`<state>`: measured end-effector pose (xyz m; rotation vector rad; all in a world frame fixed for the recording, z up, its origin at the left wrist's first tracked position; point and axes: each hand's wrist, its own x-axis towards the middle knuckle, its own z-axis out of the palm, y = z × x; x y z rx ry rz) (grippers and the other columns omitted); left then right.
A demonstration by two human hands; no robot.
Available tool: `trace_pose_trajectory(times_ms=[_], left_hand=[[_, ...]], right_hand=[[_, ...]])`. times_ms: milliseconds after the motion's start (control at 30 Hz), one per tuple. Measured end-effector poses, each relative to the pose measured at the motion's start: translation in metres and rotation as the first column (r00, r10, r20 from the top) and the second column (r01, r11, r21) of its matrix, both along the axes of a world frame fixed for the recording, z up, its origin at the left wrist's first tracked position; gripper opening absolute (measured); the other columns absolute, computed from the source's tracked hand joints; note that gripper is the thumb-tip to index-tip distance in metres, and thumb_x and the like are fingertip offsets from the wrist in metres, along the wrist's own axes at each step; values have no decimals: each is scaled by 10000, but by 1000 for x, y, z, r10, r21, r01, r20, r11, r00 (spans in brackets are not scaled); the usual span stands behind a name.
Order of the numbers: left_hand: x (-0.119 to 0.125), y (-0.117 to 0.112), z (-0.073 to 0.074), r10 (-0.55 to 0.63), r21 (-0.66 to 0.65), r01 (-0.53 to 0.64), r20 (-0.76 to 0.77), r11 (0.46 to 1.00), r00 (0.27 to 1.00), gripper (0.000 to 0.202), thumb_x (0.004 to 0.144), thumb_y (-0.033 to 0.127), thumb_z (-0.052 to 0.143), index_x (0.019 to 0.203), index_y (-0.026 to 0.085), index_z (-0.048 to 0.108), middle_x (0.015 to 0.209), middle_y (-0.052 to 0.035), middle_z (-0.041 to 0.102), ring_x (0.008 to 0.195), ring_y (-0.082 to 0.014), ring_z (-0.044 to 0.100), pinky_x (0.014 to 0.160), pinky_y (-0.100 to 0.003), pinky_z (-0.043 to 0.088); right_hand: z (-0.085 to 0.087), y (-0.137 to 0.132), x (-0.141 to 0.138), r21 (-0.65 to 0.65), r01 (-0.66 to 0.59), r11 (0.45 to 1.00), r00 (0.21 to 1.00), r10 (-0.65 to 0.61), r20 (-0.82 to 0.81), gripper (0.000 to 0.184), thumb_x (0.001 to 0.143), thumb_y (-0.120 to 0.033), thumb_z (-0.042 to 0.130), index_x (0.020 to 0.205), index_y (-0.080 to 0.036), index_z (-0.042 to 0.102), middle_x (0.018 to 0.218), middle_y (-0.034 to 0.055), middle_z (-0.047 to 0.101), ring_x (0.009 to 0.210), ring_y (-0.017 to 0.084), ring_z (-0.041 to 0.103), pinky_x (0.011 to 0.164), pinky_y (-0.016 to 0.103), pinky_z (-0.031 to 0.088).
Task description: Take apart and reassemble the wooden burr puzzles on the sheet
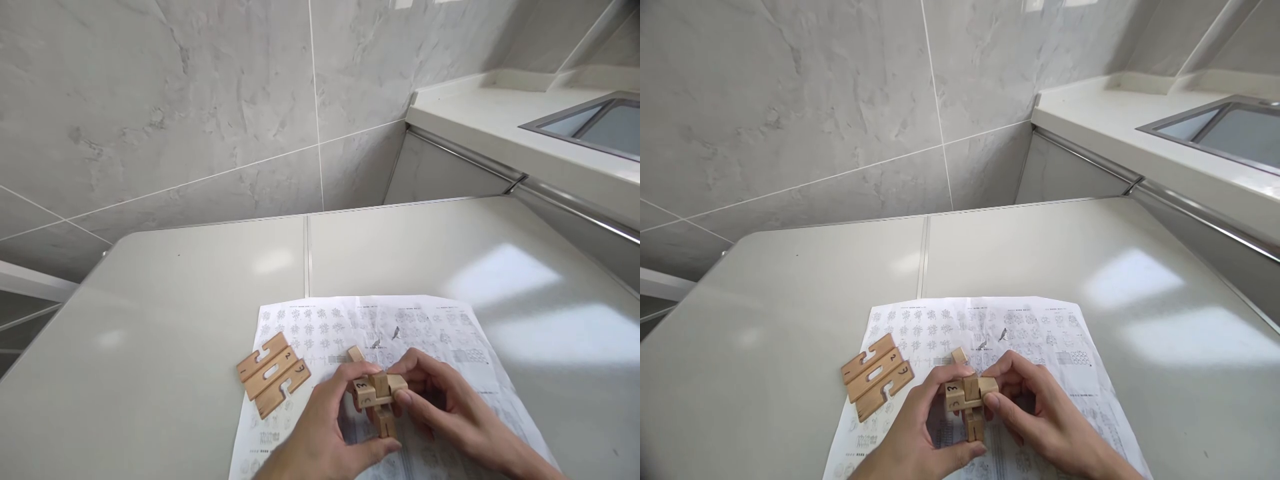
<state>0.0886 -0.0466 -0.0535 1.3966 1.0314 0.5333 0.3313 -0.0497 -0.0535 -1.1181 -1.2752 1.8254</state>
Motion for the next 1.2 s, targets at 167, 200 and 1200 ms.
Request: trace_pose_trajectory(times_ms=[167,200,1200], left_hand=[[0,0,-1,2,-8,-2,11,1000,1000,727,785,369,953,1431,321,623,1301,-106,737,1196,-348,701,1072,-494,543],[0,0,-1,5,-10,-5,10,1000,1000,727,788,362,950,1435,321,621,1315,-108,733,1205,-349,699,1073,-491,543],[5,0,6,194,-117,-170,233,978,953,770,749,375,995,1390,300,576,1265,-87,745,1180,-306,720,1037,-411,552]], right_hand=[[3,1,0,58,7,998,1000,-8,19,368,1094,-576,632,1066,-210,665,877,39,710,735,171,621,652,289,485],[4,1,0,83,11,996,1000,-14,28,355,1104,-563,621,1069,-213,666,907,52,725,798,194,662,708,311,516],[-4,-3,-5,221,55,974,974,-102,203,345,1147,-566,448,1117,-268,618,828,1,665,660,187,580,633,317,499]])
